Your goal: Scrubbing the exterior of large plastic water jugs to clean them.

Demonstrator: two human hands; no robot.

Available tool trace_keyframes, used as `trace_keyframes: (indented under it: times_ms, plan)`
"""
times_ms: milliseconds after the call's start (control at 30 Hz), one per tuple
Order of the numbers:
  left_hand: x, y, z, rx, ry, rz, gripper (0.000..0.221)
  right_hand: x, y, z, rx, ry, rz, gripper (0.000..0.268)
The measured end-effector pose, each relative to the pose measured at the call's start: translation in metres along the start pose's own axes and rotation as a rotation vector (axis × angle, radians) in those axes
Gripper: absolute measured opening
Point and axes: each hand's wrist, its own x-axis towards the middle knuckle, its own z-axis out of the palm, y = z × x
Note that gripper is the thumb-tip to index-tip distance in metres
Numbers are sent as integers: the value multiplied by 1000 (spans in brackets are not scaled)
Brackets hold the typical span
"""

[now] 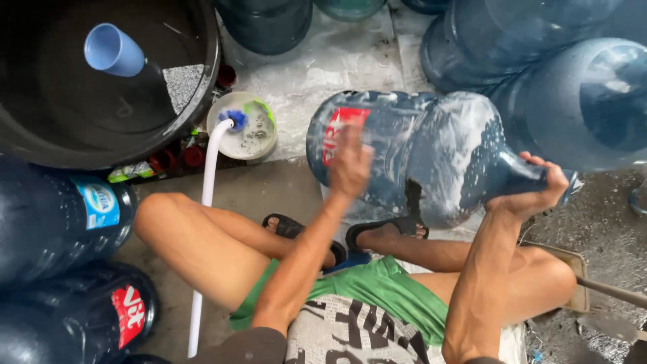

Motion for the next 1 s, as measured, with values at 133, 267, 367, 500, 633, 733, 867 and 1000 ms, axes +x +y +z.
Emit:
trace_keyframes:
  times_ms: [133,267,367,500,633,733,867,1000]
  plan:
    - [-18,-6,29,-269,-141,176,50,14,2,-5,48,-10,68,19]
    - [27,-39,13,-63,-102,-459,59,15,5,-5,29,113,11,22]
    - [2,48,2,-270,-227,110,54,9,-1,-3,7,84,77,21]
    - [-6,-60,55,46,-118,316,54,19,1,-13,-41,97,53,20]
    - [15,32,11,-154,-124,-170,55,9,5,4,5,81,37,21]
    - [-2,44,20,-184,-176,163,50,8,1,3,-5,45,88,20]
    - [4,-50,33,-176,-7,-514,54,14,2,-6,49,148,110,26]
    - [-18,39,23,-176,-46,-82,52,11,4,-1,63,108,103,19]
